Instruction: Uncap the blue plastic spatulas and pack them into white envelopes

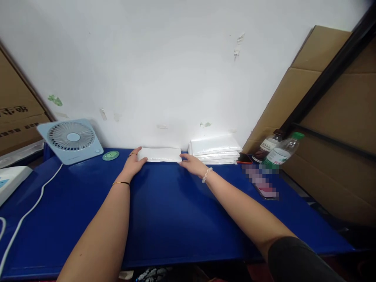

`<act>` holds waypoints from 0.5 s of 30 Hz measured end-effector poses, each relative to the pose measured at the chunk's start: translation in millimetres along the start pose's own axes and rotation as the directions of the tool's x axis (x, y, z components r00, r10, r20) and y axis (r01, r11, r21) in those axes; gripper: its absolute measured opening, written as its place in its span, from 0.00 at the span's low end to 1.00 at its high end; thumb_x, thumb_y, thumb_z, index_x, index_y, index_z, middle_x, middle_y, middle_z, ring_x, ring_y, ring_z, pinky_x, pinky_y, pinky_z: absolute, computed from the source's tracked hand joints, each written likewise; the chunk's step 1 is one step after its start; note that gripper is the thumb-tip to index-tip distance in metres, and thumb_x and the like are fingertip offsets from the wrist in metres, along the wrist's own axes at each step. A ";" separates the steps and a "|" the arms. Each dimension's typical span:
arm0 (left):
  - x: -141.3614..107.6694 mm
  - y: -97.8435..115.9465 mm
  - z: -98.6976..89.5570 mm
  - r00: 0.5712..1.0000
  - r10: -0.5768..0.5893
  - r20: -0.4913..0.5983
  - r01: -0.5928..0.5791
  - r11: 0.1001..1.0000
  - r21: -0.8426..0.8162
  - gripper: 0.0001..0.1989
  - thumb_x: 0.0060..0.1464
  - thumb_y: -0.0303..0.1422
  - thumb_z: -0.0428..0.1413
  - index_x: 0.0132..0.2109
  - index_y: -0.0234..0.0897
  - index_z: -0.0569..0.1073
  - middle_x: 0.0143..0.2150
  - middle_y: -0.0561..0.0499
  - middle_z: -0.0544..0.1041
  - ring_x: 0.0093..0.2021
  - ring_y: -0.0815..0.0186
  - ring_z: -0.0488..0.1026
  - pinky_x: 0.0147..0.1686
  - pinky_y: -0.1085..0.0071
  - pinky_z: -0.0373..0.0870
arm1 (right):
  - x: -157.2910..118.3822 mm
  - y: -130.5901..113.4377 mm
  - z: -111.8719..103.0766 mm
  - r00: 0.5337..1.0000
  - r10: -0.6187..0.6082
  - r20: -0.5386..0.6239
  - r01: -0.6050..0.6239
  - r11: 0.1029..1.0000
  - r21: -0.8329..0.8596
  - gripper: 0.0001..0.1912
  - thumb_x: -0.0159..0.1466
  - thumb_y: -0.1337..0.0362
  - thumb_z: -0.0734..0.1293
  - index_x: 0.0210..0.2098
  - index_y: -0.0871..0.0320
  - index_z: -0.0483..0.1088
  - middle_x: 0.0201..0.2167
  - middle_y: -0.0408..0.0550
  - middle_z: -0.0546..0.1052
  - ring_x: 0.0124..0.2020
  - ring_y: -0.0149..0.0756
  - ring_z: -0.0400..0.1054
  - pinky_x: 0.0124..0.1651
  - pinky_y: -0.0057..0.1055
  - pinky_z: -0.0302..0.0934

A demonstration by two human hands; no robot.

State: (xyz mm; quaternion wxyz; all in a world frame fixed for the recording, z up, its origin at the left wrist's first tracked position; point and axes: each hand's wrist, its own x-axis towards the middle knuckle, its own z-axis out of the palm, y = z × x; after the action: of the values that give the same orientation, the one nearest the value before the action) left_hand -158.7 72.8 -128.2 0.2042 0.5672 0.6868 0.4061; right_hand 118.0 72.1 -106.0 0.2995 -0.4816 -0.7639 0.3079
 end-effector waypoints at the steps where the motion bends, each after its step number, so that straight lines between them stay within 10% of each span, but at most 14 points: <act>1: -0.2 -1.1 3.4 0.999 0.038 -0.005 -0.037 0.989 0.145 0.31 0.49 0.38 0.57 0.61 0.39 0.62 0.65 0.39 0.57 0.64 0.49 0.55 0.60 0.52 0.54 | -5.5 0.5 -9.3 0.997 -0.074 0.011 0.075 0.986 -0.148 0.19 0.58 0.64 0.63 0.49 0.61 0.66 0.49 0.58 0.71 0.52 0.43 0.65 0.55 0.43 0.60; 5: -1.4 -4.6 15.8 0.988 0.138 0.064 -0.152 0.902 0.404 0.31 0.51 0.43 0.55 0.62 0.42 0.61 0.66 0.38 0.54 0.63 0.44 0.55 0.57 0.47 0.56 | -20.3 14.9 -70.4 0.947 -0.293 -0.134 0.176 0.819 -0.547 0.25 0.56 0.73 0.60 0.54 0.63 0.65 0.60 0.59 0.62 0.62 0.44 0.53 0.64 0.44 0.48; 10: -1.7 -4.2 24.1 0.985 0.156 0.072 -0.171 0.867 0.469 0.25 0.54 0.44 0.52 0.57 0.39 0.68 0.60 0.40 0.64 0.60 0.45 0.59 0.56 0.52 0.59 | -20.3 55.1 -142.9 0.995 -0.067 -0.080 -0.026 0.576 -0.817 0.37 0.50 0.76 0.64 0.61 0.60 0.59 0.64 0.57 0.58 0.65 0.54 0.45 0.64 0.51 0.43; 15: -1.5 -3.8 28.2 0.989 0.137 0.047 -0.142 0.847 0.513 0.26 0.55 0.45 0.50 0.58 0.38 0.67 0.62 0.40 0.63 0.61 0.48 0.58 0.57 0.54 0.58 | -22.1 68.5 -164.5 0.998 -0.028 -0.058 -0.036 0.507 -0.861 0.29 0.58 0.72 0.60 0.59 0.56 0.62 0.59 0.52 0.66 0.55 0.46 0.63 0.52 0.39 0.59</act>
State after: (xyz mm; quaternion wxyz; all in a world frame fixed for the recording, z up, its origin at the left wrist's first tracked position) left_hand -139.8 80.5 -148.0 0.0182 0.6512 0.7263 0.2191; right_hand 287.6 105.5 -57.8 0.0445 -0.5781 -0.8048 -0.1271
